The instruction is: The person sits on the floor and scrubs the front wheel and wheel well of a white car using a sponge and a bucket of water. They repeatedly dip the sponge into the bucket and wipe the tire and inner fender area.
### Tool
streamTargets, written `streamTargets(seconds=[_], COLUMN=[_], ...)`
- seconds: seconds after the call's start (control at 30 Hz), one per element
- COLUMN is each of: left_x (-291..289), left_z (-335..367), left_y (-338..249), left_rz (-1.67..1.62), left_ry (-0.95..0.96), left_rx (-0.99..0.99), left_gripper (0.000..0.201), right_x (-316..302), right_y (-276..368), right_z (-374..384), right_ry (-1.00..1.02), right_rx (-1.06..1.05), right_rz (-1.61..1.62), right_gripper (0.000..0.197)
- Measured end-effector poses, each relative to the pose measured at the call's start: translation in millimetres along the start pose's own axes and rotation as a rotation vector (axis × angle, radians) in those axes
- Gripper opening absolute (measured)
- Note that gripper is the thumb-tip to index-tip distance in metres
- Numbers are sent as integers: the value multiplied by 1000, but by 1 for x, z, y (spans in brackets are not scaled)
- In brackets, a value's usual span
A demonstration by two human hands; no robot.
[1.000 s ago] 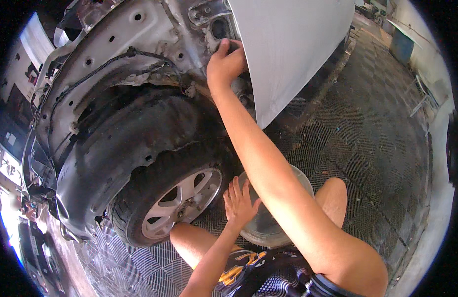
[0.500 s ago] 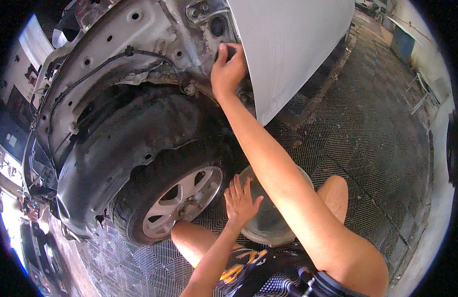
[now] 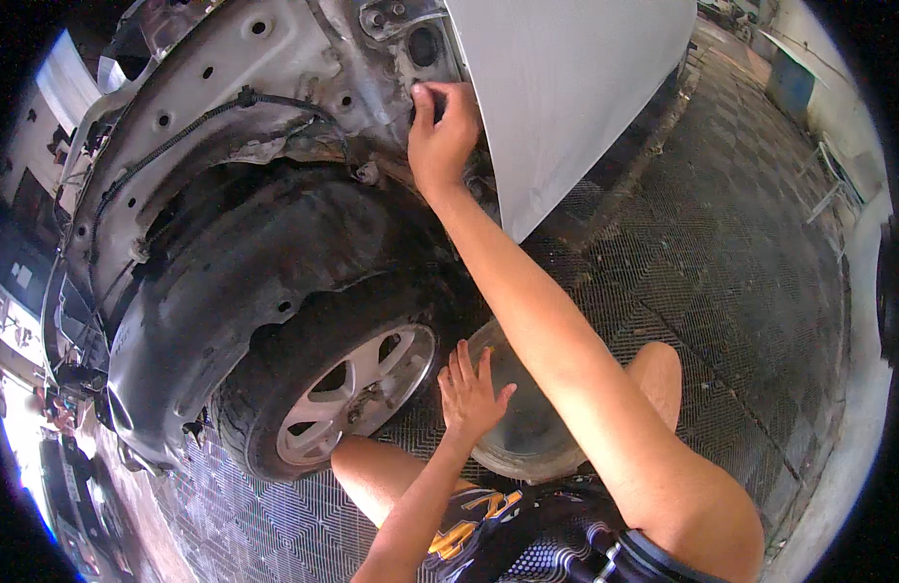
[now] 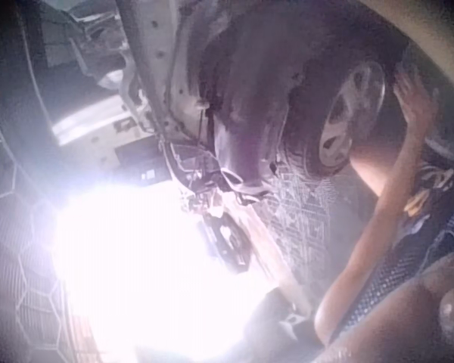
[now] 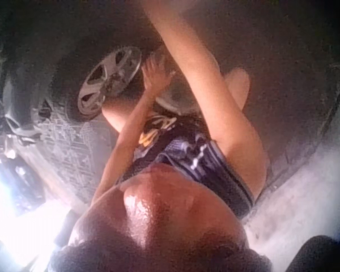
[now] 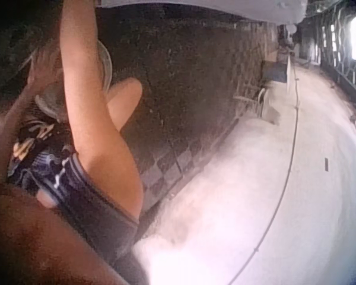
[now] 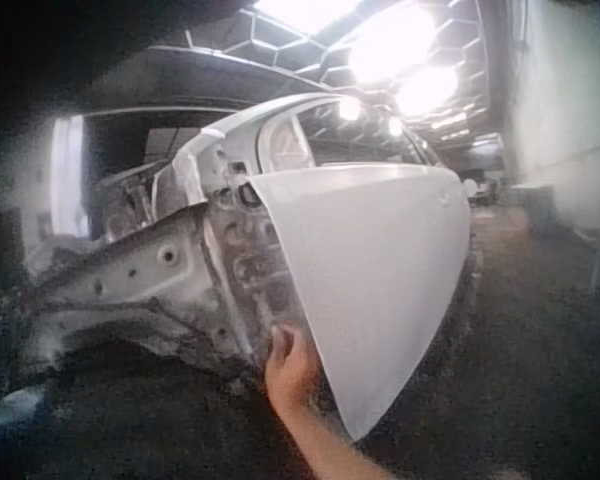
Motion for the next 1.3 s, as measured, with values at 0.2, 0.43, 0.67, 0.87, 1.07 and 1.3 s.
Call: streamTargets(seconds=[0.2, 0.43, 0.67, 0.87, 1.07, 1.3], left_x=[2, 10, 8, 11, 12, 11], left_z=[1, 0, 0, 0, -2, -1], left_y=[-3, 0, 2, -1, -1, 5], left_rz=[25, 0, 21, 3, 38, 29], left_ry=[30, 105, 104, 45, 84, 68], left_rx=[7, -37, -47, -15, -18, -31], left_gripper=[81, 83, 83, 85, 88, 87], right_x=[-4, -8, -18, -8, 10, -69], right_y=[-9, -5, 19, 12, 15, 20], right_z=[-1, -10, -20, 4, 27, -69], right_ry=[-27, 21, 15, 93, 161, 359], right_rx=[128, 117, -127, -86, -28, -127], right_rz=[-63, -56, -160, 111, 162, -10], right_gripper=[16, 16, 15, 10, 10, 15])
Point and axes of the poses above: each hand's wrist, its own z-axis towards the middle knuckle, its own x-axis out of the palm, y = z × x, the point moved 8 cm from there along z, towards the middle knuckle, and after that the axes turned 3 degrees about x, right-handed, at the moved point
